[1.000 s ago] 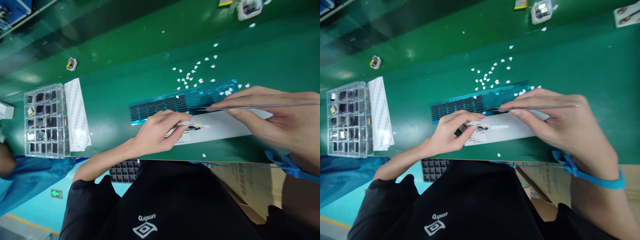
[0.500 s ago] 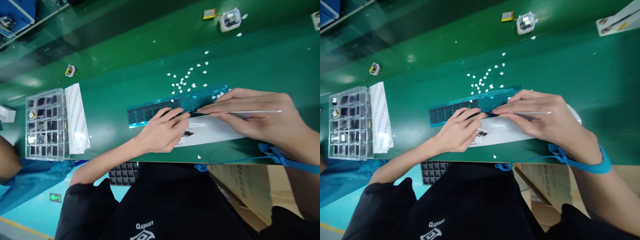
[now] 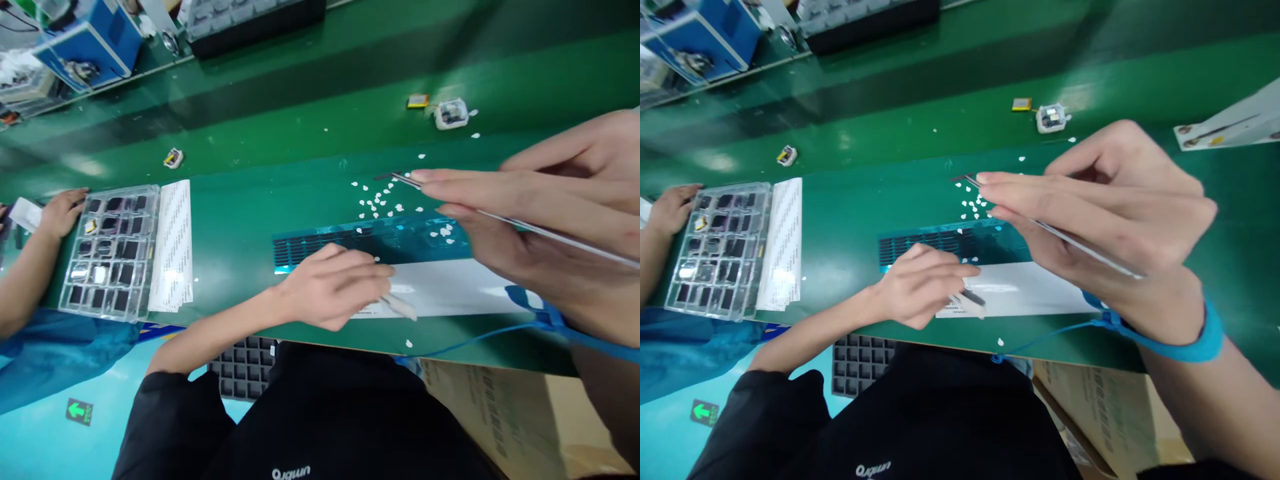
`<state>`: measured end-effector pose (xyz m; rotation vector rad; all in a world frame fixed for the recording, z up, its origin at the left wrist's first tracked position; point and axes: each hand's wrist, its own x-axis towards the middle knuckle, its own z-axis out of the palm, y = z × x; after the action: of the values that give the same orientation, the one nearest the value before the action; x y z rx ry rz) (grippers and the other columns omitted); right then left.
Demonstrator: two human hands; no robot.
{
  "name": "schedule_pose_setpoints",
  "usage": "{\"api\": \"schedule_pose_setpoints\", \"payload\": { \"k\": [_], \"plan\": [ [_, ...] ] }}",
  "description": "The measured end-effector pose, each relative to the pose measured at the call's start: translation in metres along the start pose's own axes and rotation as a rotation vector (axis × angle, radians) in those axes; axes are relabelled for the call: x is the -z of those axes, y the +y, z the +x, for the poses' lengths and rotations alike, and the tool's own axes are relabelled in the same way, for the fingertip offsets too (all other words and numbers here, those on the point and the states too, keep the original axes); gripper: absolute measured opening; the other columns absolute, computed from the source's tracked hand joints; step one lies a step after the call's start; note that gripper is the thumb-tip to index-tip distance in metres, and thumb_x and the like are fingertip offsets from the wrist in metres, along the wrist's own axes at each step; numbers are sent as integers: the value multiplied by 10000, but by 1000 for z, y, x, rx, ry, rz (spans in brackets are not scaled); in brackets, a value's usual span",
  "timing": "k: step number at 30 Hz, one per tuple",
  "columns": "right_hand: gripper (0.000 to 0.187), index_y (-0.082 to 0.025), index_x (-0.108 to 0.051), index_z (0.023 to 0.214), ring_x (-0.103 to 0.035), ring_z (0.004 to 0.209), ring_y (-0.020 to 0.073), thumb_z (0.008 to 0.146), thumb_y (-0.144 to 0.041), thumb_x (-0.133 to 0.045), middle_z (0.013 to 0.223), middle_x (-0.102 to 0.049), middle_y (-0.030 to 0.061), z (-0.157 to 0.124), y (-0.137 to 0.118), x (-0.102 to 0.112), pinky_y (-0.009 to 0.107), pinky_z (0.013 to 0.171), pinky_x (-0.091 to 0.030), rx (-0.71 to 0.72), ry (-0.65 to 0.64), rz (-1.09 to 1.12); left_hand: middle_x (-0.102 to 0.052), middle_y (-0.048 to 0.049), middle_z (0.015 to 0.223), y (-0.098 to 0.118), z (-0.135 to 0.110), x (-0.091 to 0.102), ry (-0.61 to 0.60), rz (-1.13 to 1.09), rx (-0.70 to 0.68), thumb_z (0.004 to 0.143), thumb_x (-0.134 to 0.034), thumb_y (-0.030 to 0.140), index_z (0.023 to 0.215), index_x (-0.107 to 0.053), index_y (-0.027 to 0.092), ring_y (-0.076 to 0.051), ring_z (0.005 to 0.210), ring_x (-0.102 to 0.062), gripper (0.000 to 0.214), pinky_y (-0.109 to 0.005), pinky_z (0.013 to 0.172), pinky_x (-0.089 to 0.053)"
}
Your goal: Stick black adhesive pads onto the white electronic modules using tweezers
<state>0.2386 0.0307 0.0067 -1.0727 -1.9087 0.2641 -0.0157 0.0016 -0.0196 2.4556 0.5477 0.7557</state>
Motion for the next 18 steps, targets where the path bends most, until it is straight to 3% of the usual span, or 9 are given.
{"api": "schedule_pose_setpoints", "payload": {
  "k": [2,3,4,6,9,12,15,18],
  "plan": [
    [220,-415,-801,1214,-767,719,199,1011,-363,-738,1034,-806,-63,-2,2,-11,388,655,-612,142,90,-64,-830,-69,1058,-2,2,11,248,-257,386,1058,-492,318,1122,-685,237,-193,829,-711,219,-353,744,-468],
    [380,-450,-732,1350,-775,756,208,998,-308,-756,1134,-790,-70,-5,3,-16,391,666,-623,187,102,-84,-825,-59,977,-5,4,17,341,-396,599,1058,-513,364,1116,-687,235,-172,723,-664,225,-337,691,-453],
    [557,-480,-633,1476,-784,795,211,989,-241,-760,1188,-775,-73,-8,2,-20,381,674,-638,250,98,-81,-814,-49,903,-8,7,22,407,-543,784,1043,-540,399,1077,-689,230,-151,630,-598,227,-318,627,-420],
    [694,-454,-520,1585,-790,887,223,991,-169,-737,1244,-761,-53,-16,0,-24,368,709,-667,277,48,-90,-793,-42,813,-14,11,30,459,-835,1017,976,-605,412,959,-678,217,-118,517,-458,209,-289,524,-317],
    [605,-392,-467,1635,-779,918,233,1074,-208,-603,1296,-747,-24,-26,-5,-24,378,699,-671,282,-15,-65,-795,-55,824,-19,15,34,453,-1077,1127,903,-653,377,881,-674,197,-101,517,-428,183,-261,480,-276],
    [545,-428,-462,1632,-772,946,241,1112,-289,-548,1287,-754,-48,-36,-11,-24,405,725,-668,242,-102,-36,-709,-2,716,-17,14,30,485,-1016,1119,879,-745,366,821,-690,186,-77,541,-435,197,-229,483,-295],
    [386,-517,-634,1467,-760,895,249,1089,-446,-604,1189,-793,-65,-44,-18,-29,416,704,-660,-9,-106,33,-569,63,613,-13,13,24,579,-942,1085,841,-832,325,819,-688,183,-42,499,-391,203,-203,472,-288],
    [252,-510,-773,1240,-743,844,253,1052,-584,-622,1069,-816,-46,-49,-27,-37,411,670,-650,-207,-67,116,-610,64,628,-12,12,22,656,-978,1098,822,-848,310,874,-659,187,-57,503,-524,231,-199,481,-409]
  ]
}}
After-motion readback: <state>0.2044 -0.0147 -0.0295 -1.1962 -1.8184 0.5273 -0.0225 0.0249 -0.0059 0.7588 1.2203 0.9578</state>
